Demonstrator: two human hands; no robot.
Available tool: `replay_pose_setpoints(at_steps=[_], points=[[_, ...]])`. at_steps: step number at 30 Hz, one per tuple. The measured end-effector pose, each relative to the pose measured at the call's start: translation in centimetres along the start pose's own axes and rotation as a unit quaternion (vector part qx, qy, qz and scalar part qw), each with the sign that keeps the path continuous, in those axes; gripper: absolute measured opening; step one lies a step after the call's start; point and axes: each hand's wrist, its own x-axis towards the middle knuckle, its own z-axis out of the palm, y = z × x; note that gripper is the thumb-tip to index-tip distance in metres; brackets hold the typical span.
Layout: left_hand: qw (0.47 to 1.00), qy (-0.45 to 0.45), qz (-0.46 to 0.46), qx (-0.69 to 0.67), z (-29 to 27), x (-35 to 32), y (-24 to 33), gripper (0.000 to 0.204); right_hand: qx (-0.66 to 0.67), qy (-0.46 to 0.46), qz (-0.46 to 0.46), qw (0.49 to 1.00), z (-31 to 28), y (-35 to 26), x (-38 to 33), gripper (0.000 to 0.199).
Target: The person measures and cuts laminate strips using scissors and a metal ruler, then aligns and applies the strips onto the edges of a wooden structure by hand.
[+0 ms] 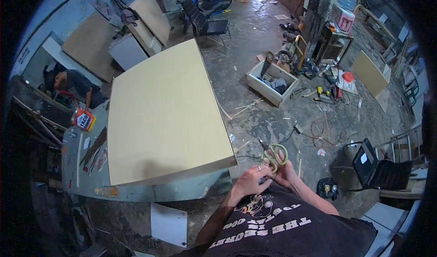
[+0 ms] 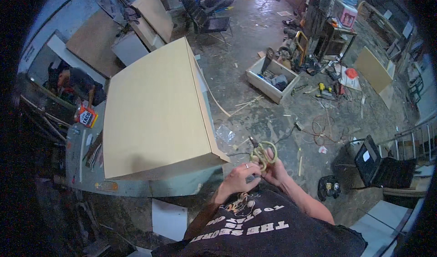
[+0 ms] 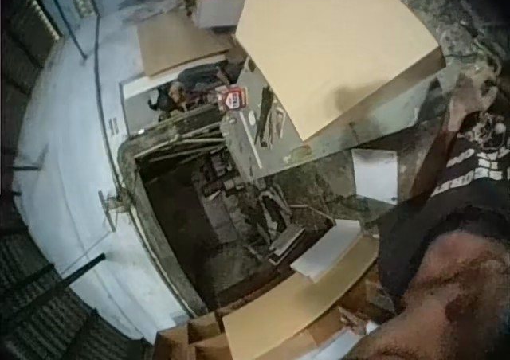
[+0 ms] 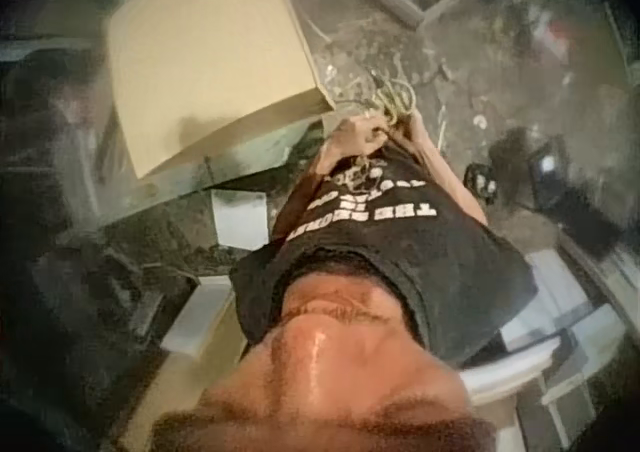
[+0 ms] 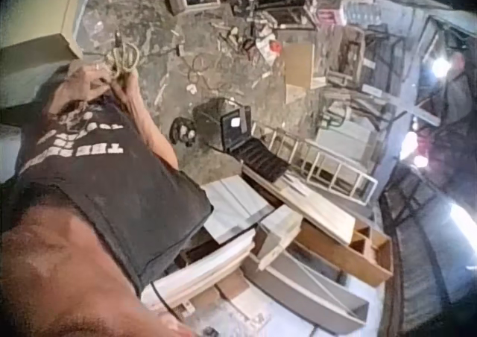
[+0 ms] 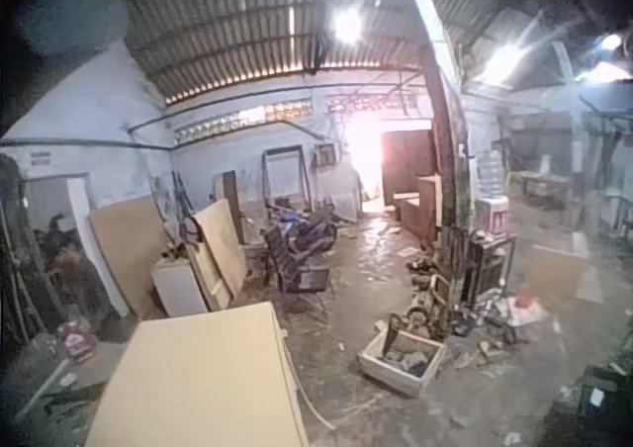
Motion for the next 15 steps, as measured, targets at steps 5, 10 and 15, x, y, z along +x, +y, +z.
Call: replay_pose_setpoints(at_steps=[5,10,15], points=[[0.996,-0.010,-0.082,-0.029,-1.1,-2.1,1.1,0.032,-0.115,-0.056,-0.007,0.992,0.1,-1.0,1.0,0.039],[0.982,-0.083,-0.110,-0.129,-9.1,-4.7,7.7,0.049,-0.142,-0.050,-0.075,0.986,0.1,-2.7,3.7,0.056],[0.987,-0.022,0.042,-0.156,-20.0,-6.3,16.1,0.062,-0.162,-0.061,-0.040,0.984,-2.6,-2.6,11.0,0.046]])
